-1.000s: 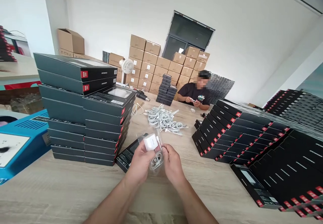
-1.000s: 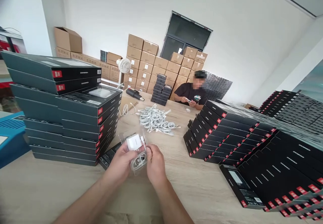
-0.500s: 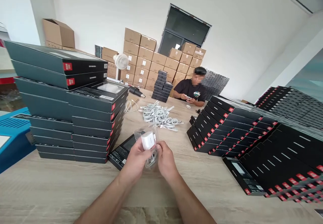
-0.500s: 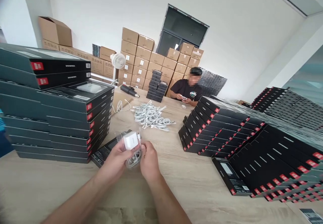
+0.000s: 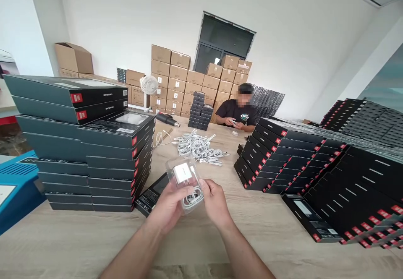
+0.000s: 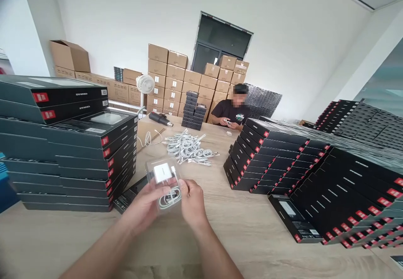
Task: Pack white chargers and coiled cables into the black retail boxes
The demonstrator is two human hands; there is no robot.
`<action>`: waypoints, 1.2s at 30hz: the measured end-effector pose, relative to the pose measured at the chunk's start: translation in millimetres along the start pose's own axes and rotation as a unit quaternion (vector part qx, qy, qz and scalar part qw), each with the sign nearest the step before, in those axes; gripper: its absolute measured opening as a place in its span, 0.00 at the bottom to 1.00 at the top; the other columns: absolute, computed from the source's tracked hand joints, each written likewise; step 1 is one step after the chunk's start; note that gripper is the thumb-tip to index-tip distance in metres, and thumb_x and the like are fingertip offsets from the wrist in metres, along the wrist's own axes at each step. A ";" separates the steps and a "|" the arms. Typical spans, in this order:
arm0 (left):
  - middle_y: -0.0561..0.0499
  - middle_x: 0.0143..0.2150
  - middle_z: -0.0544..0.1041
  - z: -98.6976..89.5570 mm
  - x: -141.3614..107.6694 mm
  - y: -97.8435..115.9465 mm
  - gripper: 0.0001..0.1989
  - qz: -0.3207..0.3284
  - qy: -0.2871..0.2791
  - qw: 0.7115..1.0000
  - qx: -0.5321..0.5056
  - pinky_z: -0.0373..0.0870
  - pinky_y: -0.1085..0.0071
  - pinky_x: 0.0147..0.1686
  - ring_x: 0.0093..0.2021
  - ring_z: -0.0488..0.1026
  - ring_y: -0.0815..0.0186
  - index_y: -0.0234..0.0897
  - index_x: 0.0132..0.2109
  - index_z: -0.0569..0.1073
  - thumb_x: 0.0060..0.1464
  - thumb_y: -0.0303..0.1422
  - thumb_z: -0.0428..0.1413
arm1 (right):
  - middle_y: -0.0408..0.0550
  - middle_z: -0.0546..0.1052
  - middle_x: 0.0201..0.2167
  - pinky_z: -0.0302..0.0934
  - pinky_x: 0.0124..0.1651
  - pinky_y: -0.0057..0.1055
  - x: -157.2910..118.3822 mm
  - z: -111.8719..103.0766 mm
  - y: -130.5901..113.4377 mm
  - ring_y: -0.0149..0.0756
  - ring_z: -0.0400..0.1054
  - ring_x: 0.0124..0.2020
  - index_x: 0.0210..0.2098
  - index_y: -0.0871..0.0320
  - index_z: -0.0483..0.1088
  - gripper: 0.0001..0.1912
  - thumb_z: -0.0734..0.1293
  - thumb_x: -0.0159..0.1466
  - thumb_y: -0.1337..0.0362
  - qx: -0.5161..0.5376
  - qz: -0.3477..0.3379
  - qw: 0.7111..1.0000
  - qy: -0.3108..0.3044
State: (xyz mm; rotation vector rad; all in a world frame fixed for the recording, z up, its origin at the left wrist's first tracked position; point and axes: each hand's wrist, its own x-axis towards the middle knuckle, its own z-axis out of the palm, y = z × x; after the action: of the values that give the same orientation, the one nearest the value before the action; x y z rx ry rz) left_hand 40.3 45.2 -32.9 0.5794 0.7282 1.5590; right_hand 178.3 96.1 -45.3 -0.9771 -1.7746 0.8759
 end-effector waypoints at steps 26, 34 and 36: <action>0.43 0.44 0.84 -10.2 -0.1 2.6 0.23 -0.080 -0.057 0.995 -0.002 0.71 0.60 0.47 0.42 0.80 0.55 0.35 0.44 0.79 0.36 0.24 0.67 | 0.48 0.78 0.34 0.62 0.30 0.30 -0.1 -6.0 4.8 0.38 0.69 0.31 0.44 0.56 0.73 0.17 0.58 0.69 0.53 0.037 0.031 0.996 -0.072; 0.48 0.41 0.81 -13.8 3.6 5.3 0.28 -0.009 -0.008 0.998 0.065 0.70 0.65 0.40 0.38 0.78 0.59 0.38 0.49 0.72 0.37 0.26 0.69 | 0.47 0.77 0.37 0.64 0.31 0.27 3.1 -24.0 8.1 0.34 0.69 0.35 0.49 0.57 0.75 0.24 0.73 0.56 0.52 0.225 0.132 0.947 -0.188; 0.50 0.38 0.80 -14.1 5.1 3.4 0.36 0.025 0.019 0.995 0.098 0.70 0.67 0.38 0.37 0.77 0.61 0.40 0.55 0.69 0.36 0.27 0.70 | 0.46 0.76 0.34 0.62 0.30 0.26 1.3 -16.4 10.2 0.33 0.68 0.33 0.47 0.58 0.74 0.22 0.74 0.55 0.55 0.214 0.140 0.953 -0.161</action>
State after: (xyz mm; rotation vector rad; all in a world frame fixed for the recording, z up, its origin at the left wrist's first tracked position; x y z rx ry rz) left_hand 27.1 48.4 -40.2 0.7198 0.9088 1.5584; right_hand 195.7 104.2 -48.0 -0.8403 -1.6221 1.6026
